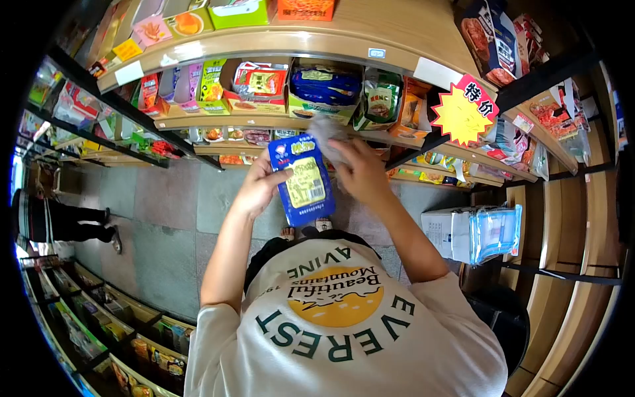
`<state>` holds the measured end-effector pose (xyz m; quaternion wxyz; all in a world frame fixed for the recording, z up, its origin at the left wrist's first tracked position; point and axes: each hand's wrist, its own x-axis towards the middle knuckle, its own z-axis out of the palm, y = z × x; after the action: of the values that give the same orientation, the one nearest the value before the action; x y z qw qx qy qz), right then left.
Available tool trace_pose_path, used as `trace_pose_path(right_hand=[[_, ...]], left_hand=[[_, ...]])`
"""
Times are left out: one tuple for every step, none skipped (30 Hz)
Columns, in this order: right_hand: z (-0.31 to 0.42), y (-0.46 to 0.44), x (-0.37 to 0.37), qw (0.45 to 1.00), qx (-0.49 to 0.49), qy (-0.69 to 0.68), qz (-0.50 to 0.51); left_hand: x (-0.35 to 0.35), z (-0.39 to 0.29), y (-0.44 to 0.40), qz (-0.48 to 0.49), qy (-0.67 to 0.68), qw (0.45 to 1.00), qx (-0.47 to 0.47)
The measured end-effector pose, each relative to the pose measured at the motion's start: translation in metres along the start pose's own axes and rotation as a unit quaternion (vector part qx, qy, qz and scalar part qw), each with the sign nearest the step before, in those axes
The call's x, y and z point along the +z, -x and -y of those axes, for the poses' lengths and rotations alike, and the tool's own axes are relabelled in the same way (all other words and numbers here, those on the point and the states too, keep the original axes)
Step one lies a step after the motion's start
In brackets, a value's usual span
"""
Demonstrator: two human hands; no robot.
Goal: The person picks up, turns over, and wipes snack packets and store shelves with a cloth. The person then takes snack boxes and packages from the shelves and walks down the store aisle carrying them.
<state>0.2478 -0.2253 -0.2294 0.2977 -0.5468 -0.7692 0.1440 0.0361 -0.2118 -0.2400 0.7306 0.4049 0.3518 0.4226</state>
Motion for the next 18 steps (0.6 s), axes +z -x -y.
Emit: trace_pose_path(right_hand=[[-0.013,0.006,-0.008,0.997,0.071,-0.037,0.023],[-0.023,0.011,-0.015,0.996,0.073,-0.040,0.020],[-0.032,0.017,-0.022,0.995,0.076,-0.057,-0.007],[-0.040,0.024,-0.029,0.994,0.080,-0.073,-0.035],[-0.048,0.030,-0.036,0.993,0.084,-0.073,-0.040],[-0.054,0.038,-0.042,0.990,0.096,-0.090,-0.044],[-0.058,0.046,-0.046,0.987,0.109,-0.108,-0.048],[-0.061,0.054,-0.051,0.986,0.114,-0.109,-0.053],[-0.062,0.062,-0.055,0.984,0.124,-0.117,-0.059],[-0.063,0.068,-0.058,0.981,0.133,-0.127,-0.065],[-0.064,0.073,-0.060,0.980,0.137,-0.129,-0.070],[-0.064,0.078,-0.062,0.976,0.150,-0.143,-0.074],[-0.064,0.083,-0.063,0.971,0.163,-0.157,-0.077],[-0.066,0.089,-0.064,0.969,0.169,-0.158,-0.082],[-0.069,0.094,-0.063,0.965,0.178,-0.170,-0.088],[-0.071,0.098,-0.064,0.961,0.186,-0.181,-0.093],[-0.074,0.102,-0.065,0.960,0.188,-0.181,-0.097],[-0.076,0.107,-0.066,0.960,0.185,-0.180,-0.111]], left_hand=[[-0.001,-0.003,-0.008,-0.012,0.015,1.000,-0.004],[-0.001,-0.007,-0.020,-0.042,0.016,0.999,-0.016],[0.002,-0.013,-0.035,-0.085,0.011,0.996,-0.026],[0.000,-0.022,-0.050,-0.127,-0.067,0.989,-0.045],[-0.001,-0.030,-0.068,-0.166,-0.143,0.974,-0.062],[0.006,-0.036,-0.086,-0.171,-0.145,0.974,0.029],[0.013,-0.040,-0.105,-0.174,-0.144,0.967,0.120],[0.007,-0.042,-0.130,-0.158,-0.280,0.919,0.227],[0.017,-0.053,-0.140,-0.138,-0.405,0.842,0.329],[0.031,-0.056,-0.143,-0.145,-0.509,0.757,0.383],[0.043,-0.059,-0.148,-0.115,-0.590,0.704,0.378],[0.048,-0.054,-0.158,-0.093,-0.657,0.648,0.374],[0.052,-0.047,-0.168,-0.070,-0.718,0.588,0.367],[0.058,-0.043,-0.176,-0.050,-0.767,0.585,0.259],[0.051,-0.025,-0.191,-0.043,-0.768,0.584,0.260],[0.034,0.003,-0.211,-0.046,-0.752,0.584,0.302],[0.040,0.006,-0.213,-0.051,-0.735,0.582,0.344],[0.043,0.007,-0.214,-0.031,-0.738,0.613,0.280]])
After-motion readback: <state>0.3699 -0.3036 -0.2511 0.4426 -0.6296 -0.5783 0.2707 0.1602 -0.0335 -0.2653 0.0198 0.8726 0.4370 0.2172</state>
